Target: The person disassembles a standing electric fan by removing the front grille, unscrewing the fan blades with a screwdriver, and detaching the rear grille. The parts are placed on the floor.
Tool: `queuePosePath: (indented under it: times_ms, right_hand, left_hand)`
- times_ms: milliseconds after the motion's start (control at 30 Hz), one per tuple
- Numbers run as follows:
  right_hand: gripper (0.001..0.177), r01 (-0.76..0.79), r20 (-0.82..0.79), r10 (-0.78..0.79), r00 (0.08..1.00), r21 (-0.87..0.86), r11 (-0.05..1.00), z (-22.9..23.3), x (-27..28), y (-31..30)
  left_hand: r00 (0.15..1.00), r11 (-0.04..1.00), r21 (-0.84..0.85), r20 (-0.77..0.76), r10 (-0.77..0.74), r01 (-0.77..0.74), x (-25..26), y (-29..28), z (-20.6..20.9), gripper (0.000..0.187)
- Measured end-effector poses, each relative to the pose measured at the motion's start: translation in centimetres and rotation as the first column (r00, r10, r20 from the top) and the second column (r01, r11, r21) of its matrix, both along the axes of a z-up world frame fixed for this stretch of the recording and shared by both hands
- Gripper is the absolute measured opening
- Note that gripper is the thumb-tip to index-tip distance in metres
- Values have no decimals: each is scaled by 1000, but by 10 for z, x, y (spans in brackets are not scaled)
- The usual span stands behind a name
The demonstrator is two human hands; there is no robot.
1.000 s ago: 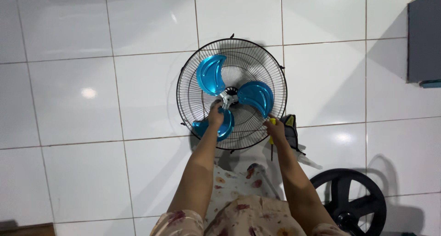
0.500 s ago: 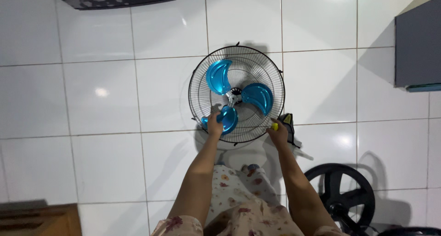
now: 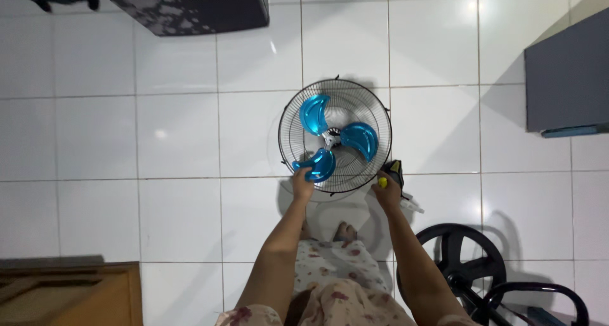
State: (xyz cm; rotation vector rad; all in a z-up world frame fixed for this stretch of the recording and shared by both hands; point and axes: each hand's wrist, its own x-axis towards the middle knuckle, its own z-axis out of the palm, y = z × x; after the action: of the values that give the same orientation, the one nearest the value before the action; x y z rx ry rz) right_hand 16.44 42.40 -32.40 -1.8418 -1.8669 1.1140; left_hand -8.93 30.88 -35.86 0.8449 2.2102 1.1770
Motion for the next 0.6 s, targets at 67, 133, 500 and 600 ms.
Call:
queuePosePath:
  times_ms: [67,133,500,600]
  right_hand:
    - [53,5,-34,-4,999,15,1000,19,-3,-5]
    - [53,1,-52,0,999,30,1000,41,-1,-12]
    - [59,71,-67,-80,995,-121,990,151,11,-31]
    - [58,94,-97,-102,990,-78,993,175,17,-35]
  left_hand:
    - [1000,999,-49,-3,22,-22,0,-6,26,45]
    - [1000,996,-86,9,8,-7,4,-14,50,47]
    - [991,999,30,128,-36,33,40,-52,142,47]
    - [990,996,26,107,-87,85,54,-61,168,44]
